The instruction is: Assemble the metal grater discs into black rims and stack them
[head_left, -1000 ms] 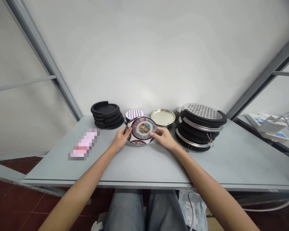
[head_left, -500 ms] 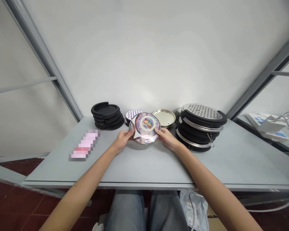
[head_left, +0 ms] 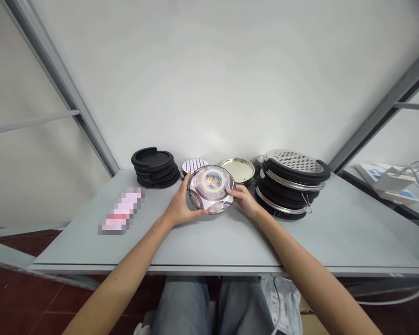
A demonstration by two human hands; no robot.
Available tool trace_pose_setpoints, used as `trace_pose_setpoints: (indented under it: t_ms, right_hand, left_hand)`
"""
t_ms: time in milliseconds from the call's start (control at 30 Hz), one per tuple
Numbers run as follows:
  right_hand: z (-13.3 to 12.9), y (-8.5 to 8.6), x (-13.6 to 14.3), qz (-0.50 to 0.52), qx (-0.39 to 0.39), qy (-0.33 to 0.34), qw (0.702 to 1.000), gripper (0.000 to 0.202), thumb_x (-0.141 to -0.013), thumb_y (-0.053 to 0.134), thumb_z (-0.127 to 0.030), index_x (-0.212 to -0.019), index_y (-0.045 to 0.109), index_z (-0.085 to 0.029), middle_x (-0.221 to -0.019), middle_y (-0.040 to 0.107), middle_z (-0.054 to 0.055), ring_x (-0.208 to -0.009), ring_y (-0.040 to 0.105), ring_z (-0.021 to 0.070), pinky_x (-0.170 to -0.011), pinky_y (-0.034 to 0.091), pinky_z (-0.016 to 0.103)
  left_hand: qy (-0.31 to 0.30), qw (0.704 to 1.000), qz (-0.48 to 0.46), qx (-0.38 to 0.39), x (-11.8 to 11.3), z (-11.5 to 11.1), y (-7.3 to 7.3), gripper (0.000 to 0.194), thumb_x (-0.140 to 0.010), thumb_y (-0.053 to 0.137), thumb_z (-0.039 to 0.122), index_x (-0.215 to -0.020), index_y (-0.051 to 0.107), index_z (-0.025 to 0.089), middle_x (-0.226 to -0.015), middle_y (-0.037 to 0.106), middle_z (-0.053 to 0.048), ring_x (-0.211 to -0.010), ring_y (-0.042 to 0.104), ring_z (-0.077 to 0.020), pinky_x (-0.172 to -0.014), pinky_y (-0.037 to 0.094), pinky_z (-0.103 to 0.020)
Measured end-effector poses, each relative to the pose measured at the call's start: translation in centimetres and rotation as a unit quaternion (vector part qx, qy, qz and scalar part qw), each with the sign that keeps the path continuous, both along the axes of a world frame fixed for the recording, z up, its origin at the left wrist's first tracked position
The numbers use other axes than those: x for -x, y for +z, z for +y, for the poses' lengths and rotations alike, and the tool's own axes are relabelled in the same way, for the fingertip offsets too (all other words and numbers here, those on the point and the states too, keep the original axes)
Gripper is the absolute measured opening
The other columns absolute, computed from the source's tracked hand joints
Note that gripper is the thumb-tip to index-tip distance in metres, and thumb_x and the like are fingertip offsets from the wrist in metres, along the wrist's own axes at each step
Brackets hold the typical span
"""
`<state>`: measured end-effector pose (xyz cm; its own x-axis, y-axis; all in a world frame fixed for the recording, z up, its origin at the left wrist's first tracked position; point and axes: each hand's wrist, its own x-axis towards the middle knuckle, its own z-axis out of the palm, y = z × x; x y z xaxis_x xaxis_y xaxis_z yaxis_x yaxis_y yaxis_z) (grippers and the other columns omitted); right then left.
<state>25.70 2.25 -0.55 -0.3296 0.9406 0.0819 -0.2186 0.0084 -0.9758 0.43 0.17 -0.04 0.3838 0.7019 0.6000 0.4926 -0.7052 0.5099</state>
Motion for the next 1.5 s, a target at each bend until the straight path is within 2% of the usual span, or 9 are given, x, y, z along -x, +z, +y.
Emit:
trace_pose_setpoints:
  t_ms: [133, 400, 500, 667, 800, 967, 1133, 1333, 1500]
  right_hand:
    - [0.1, -0.2, -0.2, -0.003, -0.011, 0.005, 1.000, 0.036, -0.066, 0.079, -0.046, -0.084, 0.075, -0.015, -0.081, 0.074, 0.006, -0.079, 0.066, 0.0209, -0.081, 0.048, 0.034]
    - [-0.1, -0.1, -0.1, -0.031, -0.059, 0.023, 0.998, 0.036, -0.069, 0.076, -0.047, -0.087, 0.075, -0.016, -0.082, 0.074, 0.005, -0.081, 0.066, 0.0226, -0.080, 0.048, 0.035]
    - [-0.1, -0.2, -0.2, -0.040, -0.073, 0.023, 0.996, 0.034, -0.070, 0.076, -0.047, -0.085, 0.075, -0.016, -0.080, 0.074, 0.005, -0.080, 0.066, 0.0219, -0.080, 0.048, 0.034]
    - [-0.3, 0.2, -0.2, -0.069, -0.098, 0.014, 0.993, 0.035, -0.074, 0.072, -0.049, -0.081, 0.074, -0.015, -0.076, 0.072, 0.004, -0.075, 0.065, 0.0210, -0.079, 0.049, 0.034]
    - [-0.7, 0.9, 0.3, -0.088, -0.148, -0.024, 0.985, 0.038, -0.077, 0.069, -0.050, -0.094, 0.074, -0.016, -0.085, 0.073, 0.004, -0.085, 0.066, 0.0235, -0.083, 0.050, 0.036]
    - [-0.5, 0.8, 0.5, -0.083, -0.198, -0.120, 0.969, 0.048, -0.076, 0.071, -0.046, -0.115, 0.067, -0.018, -0.109, 0.071, 0.007, -0.101, 0.064, 0.0261, -0.089, 0.050, 0.037]
    - [0.3, -0.3, 0.1, -0.133, -0.220, -0.218, 0.941, 0.049, -0.077, 0.069, -0.046, -0.116, 0.068, -0.017, -0.106, 0.072, 0.009, -0.091, 0.066, 0.0254, -0.079, 0.053, 0.038]
    - [0.3, -0.3, -0.1, -0.139, -0.228, -0.228, 0.936, 0.046, -0.077, 0.070, -0.046, -0.115, 0.070, -0.019, -0.105, 0.073, 0.007, -0.087, 0.067, 0.0245, -0.074, 0.054, 0.036]
    - [0.0, 0.1, -0.1, -0.137, -0.236, -0.229, 0.934, 0.046, -0.077, 0.070, -0.045, -0.114, 0.070, -0.018, -0.104, 0.073, 0.007, -0.083, 0.067, 0.0235, -0.070, 0.054, 0.034]
  left_hand:
    - [-0.012, 0.997, 0.056, -0.047, 0.1, 0.2, 0.1, 0.142, -0.051, 0.086, 0.056, -0.153, -0.007, 0.024, -0.159, 0.009, -0.019, -0.145, 0.012, -0.0401, -0.116, 0.021, -0.056]
    - [-0.003, 0.994, 0.090, -0.064, -0.2, -0.3, 0.3, 0.140, -0.052, 0.086, 0.055, -0.153, -0.006, 0.026, -0.159, -0.002, -0.019, -0.145, 0.012, -0.0416, -0.113, 0.027, -0.057]
    - [-0.002, 0.992, 0.102, -0.071, -0.4, -0.6, 0.3, 0.130, -0.054, 0.086, 0.054, -0.153, 0.007, 0.026, -0.159, -0.002, -0.017, -0.144, 0.014, -0.0424, -0.113, 0.028, -0.056]
    - [-0.009, 0.988, 0.101, -0.119, -0.3, -0.5, 0.2, 0.106, -0.056, 0.084, 0.057, -0.145, 0.038, 0.024, -0.157, 0.011, -0.016, -0.142, 0.022, -0.0408, -0.114, 0.029, -0.053]
    - [0.015, 0.988, 0.095, -0.122, -0.5, -0.5, 0.1, 0.103, -0.055, 0.084, 0.058, -0.142, 0.043, 0.023, -0.154, 0.018, -0.016, -0.140, 0.029, -0.0405, -0.112, 0.032, -0.052]
    - [0.035, 0.988, 0.085, -0.121, -0.9, -0.6, -0.1, 0.101, -0.055, 0.085, 0.055, -0.141, 0.045, 0.022, -0.154, 0.020, -0.016, -0.138, 0.031, -0.0410, -0.111, 0.035, -0.053]
    - [0.040, 0.984, 0.110, -0.135, -1.1, -0.7, -0.2, 0.097, -0.056, 0.084, 0.055, -0.139, 0.047, 0.022, -0.155, 0.017, -0.016, -0.138, 0.031, -0.0409, -0.110, 0.036, -0.053]
    - [0.034, 0.975, 0.137, -0.172, -0.9, -0.7, 0.0, 0.085, -0.062, 0.082, 0.052, -0.136, 0.051, 0.024, -0.157, 0.012, -0.015, -0.139, 0.029, -0.0411, -0.109, 0.035, -0.052]
    - [0.049, 0.978, 0.141, -0.149, -0.9, -0.7, 0.0, 0.094, -0.060, 0.083, 0.053, -0.141, 0.044, 0.025, -0.155, 0.014, -0.017, -0.139, 0.028, -0.0411, -0.110, 0.033, -0.053]
